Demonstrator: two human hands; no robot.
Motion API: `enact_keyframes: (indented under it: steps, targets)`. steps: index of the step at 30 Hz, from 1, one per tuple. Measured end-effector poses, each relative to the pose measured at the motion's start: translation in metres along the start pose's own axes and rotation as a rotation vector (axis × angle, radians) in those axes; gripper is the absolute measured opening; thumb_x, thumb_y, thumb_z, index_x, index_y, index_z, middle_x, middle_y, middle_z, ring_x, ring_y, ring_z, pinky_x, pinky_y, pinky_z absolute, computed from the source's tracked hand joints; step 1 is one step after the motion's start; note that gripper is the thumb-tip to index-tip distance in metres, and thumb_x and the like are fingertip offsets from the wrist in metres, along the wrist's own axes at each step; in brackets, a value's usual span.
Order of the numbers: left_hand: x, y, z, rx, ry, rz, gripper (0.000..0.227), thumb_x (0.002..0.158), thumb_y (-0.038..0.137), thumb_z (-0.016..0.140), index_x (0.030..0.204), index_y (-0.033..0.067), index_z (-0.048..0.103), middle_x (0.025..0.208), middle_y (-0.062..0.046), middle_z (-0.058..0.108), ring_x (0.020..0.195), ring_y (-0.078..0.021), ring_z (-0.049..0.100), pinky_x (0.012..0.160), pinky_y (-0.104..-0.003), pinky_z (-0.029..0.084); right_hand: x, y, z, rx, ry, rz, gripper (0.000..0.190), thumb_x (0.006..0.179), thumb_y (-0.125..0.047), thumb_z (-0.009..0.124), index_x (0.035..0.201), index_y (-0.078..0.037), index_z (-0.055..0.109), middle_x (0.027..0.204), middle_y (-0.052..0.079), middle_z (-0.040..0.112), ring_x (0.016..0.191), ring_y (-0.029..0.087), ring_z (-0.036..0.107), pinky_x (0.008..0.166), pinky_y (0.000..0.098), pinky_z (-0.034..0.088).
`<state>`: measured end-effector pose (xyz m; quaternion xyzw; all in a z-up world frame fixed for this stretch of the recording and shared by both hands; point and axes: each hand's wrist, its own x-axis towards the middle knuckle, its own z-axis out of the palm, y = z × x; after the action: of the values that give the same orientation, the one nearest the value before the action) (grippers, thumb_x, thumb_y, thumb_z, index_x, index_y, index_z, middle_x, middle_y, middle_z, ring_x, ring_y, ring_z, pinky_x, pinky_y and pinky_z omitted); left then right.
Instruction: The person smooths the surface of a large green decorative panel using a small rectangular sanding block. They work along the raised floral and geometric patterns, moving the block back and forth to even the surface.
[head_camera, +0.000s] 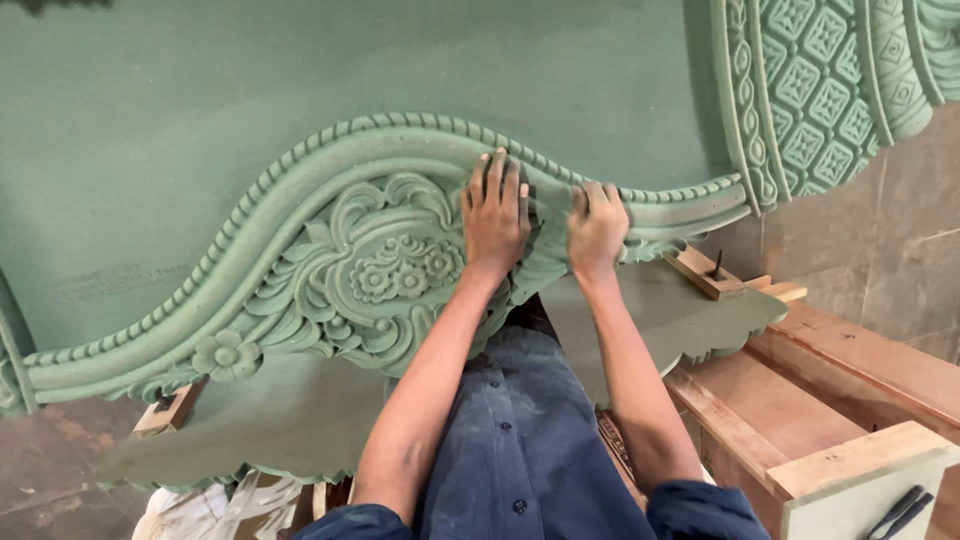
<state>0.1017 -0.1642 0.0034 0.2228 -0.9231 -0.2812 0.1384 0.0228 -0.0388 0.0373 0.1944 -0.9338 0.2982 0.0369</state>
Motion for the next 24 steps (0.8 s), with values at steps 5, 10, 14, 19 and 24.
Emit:
enact_keyframes:
  steps: [5,10,14,19,24]
  targets:
    - [-0.009,0.001,0.005,0.014,0.012,-0.010,0.038,0.106,0.025,0.055,0.139,0.0071,0.059,0.154,-0.011,0.049,0.146,-0.0334,0.041,0.110,-0.053,0.040,0.011,0.007,0.021,-0.059,0.034,-0.059,0.005,0.092,-0.003,0.069,0.097,0.000,0.068,0.091,0.023,0.063,0.082,0.045,0.061,0.071,0.0522,0.048]
    - [0.005,-0.006,0.000,0.046,0.016,0.003,0.040,0.103,0.026,0.055,0.137,0.0060,0.059,0.152,-0.013,0.049,0.144,-0.0340,0.042,0.107,-0.054,0.038,0.039,0.005,0.033,-0.102,-0.071,0.005,0.005,0.091,-0.005,0.069,0.091,-0.001,0.067,0.089,0.023,0.063,0.082,0.046,0.062,0.071,0.0540,0.048]
    - [-0.015,0.005,0.007,0.011,-0.005,-0.013,0.035,0.107,0.025,0.055,0.137,0.0072,0.059,0.155,-0.011,0.049,0.146,-0.0338,0.042,0.111,-0.052,0.039,0.019,0.012,0.014,-0.119,-0.068,-0.089,0.006,0.094,-0.002,0.069,0.090,0.000,0.065,0.093,0.025,0.062,0.085,0.047,0.060,0.073,0.0538,0.048]
    - [-0.001,-0.001,0.003,0.014,0.038,0.007,0.038,0.104,0.026,0.056,0.138,0.0070,0.059,0.154,-0.012,0.048,0.145,-0.0339,0.042,0.110,-0.053,0.039,0.004,-0.002,0.019,-0.055,0.016,-0.017,0.007,0.088,0.001,0.069,0.095,0.000,0.069,0.088,0.023,0.063,0.080,0.046,0.062,0.069,0.0532,0.048]
    - [-0.002,0.000,0.006,0.032,0.013,0.002,0.039,0.106,0.024,0.055,0.140,0.0073,0.057,0.155,-0.011,0.048,0.146,-0.0334,0.042,0.111,-0.052,0.039,-0.012,0.006,0.019,-0.007,0.102,0.015,0.004,0.093,-0.002,0.071,0.094,0.000,0.068,0.089,0.021,0.064,0.080,0.044,0.062,0.070,0.0518,0.048]
